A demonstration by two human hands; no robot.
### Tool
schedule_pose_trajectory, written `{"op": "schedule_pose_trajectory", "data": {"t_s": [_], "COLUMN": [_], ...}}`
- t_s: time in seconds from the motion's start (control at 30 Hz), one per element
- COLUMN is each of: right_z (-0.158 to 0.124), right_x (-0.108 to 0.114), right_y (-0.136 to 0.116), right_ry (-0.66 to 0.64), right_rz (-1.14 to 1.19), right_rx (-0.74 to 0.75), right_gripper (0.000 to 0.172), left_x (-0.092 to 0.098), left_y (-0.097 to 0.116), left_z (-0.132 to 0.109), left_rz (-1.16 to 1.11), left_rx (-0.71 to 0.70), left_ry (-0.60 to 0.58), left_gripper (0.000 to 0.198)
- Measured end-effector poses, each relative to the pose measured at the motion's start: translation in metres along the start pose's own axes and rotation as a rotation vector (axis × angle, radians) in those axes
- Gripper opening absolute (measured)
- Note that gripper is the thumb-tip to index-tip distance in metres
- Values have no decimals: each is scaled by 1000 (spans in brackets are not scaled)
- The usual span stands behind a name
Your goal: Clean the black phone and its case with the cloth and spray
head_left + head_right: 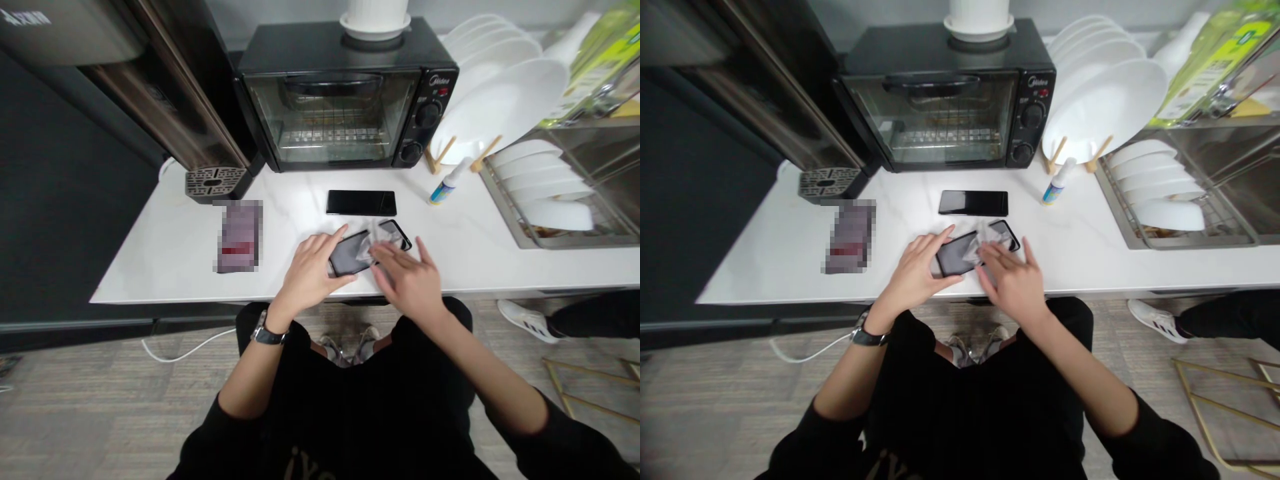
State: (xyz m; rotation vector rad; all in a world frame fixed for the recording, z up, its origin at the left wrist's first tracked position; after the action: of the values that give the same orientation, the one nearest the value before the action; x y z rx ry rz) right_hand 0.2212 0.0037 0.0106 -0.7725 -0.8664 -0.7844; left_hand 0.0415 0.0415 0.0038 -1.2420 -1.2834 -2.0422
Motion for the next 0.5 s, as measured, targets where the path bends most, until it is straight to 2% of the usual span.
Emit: {"op": "schedule_pose_trajectory", "data": {"t_s": [0.07,0.13,0.23,0.3,0.37,0.43,0.5], "right_z": [4,14,31,37,36,29,19], "right_x": [5,-2,-24,-38,-44,-41,-31], "right_y": [22,19,-23,-61,-85,-91,-81], "right_ry": [32,30,7,-34,-60,-60,-61], "right_rz": [-93,-138,-128,-62,1,59,116], "right_rx": [-77,-111,-77,18,55,61,73], "right_gripper": [37,43,50,48,47,46,42], "left_x": [1,1,1,1,0,0,-1], "left_y": [3,3,0,-1,-1,-2,-4], "left_z": [1,2,2,0,-1,-2,-2], "left_rz": [0,-8,-30,-49,-54,-34,-3], "left_rx": [-9,-17,-21,-46,-71,-64,-26], "left_ry": [-5,-13,-7,1,9,9,5], "left_gripper": [100,100,89,78,74,76,81]}}
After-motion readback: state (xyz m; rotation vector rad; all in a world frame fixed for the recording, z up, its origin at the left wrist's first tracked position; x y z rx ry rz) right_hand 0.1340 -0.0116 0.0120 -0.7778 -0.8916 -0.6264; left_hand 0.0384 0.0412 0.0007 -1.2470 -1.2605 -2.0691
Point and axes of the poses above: each hand's wrist, its own z-axis towards the middle knuckle, its own x-axis out of the back of the hand, y = z × x, the point moved 8 cm from there along z, towards the middle knuckle, and after that the axes turned 1 degree about -y, right-handed, at the moved point
